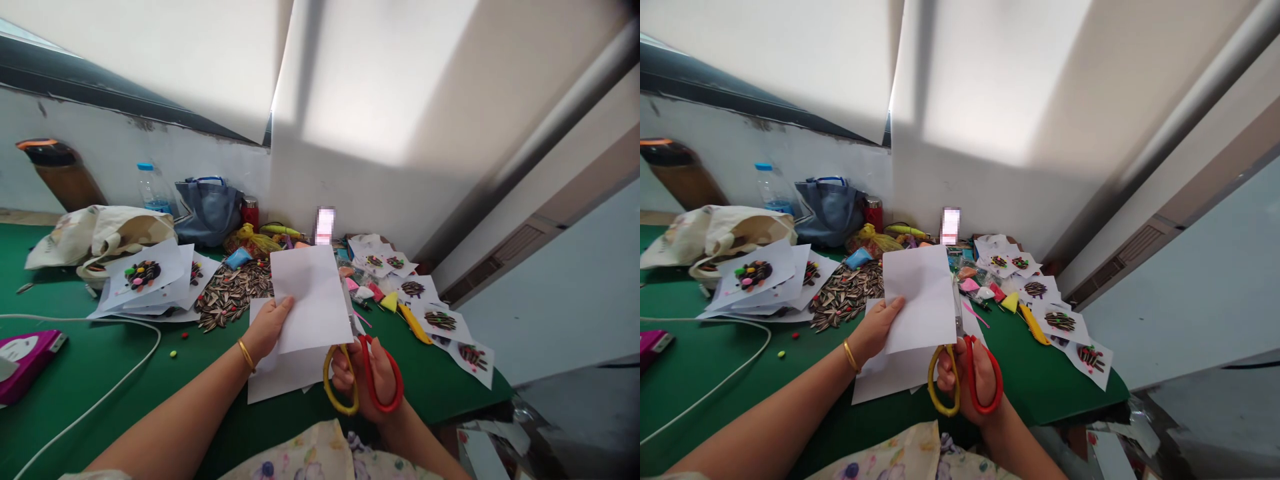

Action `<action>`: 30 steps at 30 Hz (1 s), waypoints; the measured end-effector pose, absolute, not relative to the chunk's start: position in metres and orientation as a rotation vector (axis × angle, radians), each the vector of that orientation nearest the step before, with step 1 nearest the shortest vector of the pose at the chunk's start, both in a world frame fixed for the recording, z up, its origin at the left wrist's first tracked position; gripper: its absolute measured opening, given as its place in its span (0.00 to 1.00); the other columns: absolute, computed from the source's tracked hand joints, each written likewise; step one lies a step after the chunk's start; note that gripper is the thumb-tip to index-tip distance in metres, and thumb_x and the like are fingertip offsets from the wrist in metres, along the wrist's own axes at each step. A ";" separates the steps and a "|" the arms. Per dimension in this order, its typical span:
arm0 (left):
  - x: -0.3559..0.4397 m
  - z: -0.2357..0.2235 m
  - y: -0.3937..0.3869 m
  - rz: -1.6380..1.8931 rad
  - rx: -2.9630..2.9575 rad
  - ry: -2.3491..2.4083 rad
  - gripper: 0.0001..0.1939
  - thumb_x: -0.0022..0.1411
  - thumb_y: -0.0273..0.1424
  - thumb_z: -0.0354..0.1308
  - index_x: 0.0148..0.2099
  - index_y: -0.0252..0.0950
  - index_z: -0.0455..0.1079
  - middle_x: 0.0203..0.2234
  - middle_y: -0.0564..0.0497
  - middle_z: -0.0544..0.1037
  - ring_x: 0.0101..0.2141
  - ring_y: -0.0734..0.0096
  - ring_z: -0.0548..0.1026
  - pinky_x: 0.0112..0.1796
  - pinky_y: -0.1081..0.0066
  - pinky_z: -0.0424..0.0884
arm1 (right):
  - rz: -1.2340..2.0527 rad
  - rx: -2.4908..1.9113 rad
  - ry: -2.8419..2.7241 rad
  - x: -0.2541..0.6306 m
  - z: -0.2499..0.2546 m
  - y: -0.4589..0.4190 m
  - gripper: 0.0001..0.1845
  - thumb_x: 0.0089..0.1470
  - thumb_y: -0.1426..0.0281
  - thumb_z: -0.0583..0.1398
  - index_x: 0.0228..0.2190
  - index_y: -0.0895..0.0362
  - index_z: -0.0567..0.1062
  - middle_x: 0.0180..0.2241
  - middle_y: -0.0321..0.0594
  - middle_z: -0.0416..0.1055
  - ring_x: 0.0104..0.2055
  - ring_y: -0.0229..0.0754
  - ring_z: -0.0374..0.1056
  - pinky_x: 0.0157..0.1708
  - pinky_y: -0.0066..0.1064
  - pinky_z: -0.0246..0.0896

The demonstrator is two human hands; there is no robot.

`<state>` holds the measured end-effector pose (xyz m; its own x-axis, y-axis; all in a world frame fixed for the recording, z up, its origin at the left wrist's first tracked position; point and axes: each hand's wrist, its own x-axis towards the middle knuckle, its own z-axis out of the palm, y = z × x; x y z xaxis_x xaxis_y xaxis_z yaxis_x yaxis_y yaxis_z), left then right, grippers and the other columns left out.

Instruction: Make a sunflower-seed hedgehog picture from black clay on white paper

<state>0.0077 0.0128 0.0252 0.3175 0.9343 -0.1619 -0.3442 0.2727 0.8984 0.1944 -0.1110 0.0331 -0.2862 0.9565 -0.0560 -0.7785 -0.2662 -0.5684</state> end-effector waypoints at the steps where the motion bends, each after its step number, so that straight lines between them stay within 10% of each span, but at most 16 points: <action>1: 0.008 0.025 0.012 0.995 0.891 0.825 0.24 0.52 0.44 0.64 0.45 0.32 0.71 0.32 0.48 0.80 0.29 0.67 0.77 0.29 0.71 0.73 | 1.802 -0.466 -0.536 0.194 0.034 -0.110 0.23 0.55 0.48 0.55 0.31 0.56 0.71 0.27 0.37 0.62 0.24 0.33 0.53 0.24 0.25 0.48; 17: 0.011 0.028 0.007 0.996 0.856 0.815 0.22 0.54 0.43 0.63 0.45 0.32 0.71 0.30 0.48 0.81 0.28 0.65 0.78 0.28 0.71 0.73 | 1.753 -0.392 -0.480 0.193 0.024 -0.101 0.21 0.58 0.50 0.55 0.29 0.56 0.68 0.23 0.32 0.61 0.16 0.26 0.44 0.15 0.18 0.39; 30: 0.012 0.035 0.001 0.935 0.956 0.856 0.22 0.50 0.46 0.64 0.39 0.33 0.72 0.26 0.49 0.79 0.26 0.67 0.76 0.26 0.72 0.71 | 1.740 -0.556 -0.542 0.201 0.033 -0.105 0.25 0.55 0.45 0.52 0.28 0.54 0.69 0.25 0.36 0.63 0.24 0.36 0.56 0.24 0.29 0.56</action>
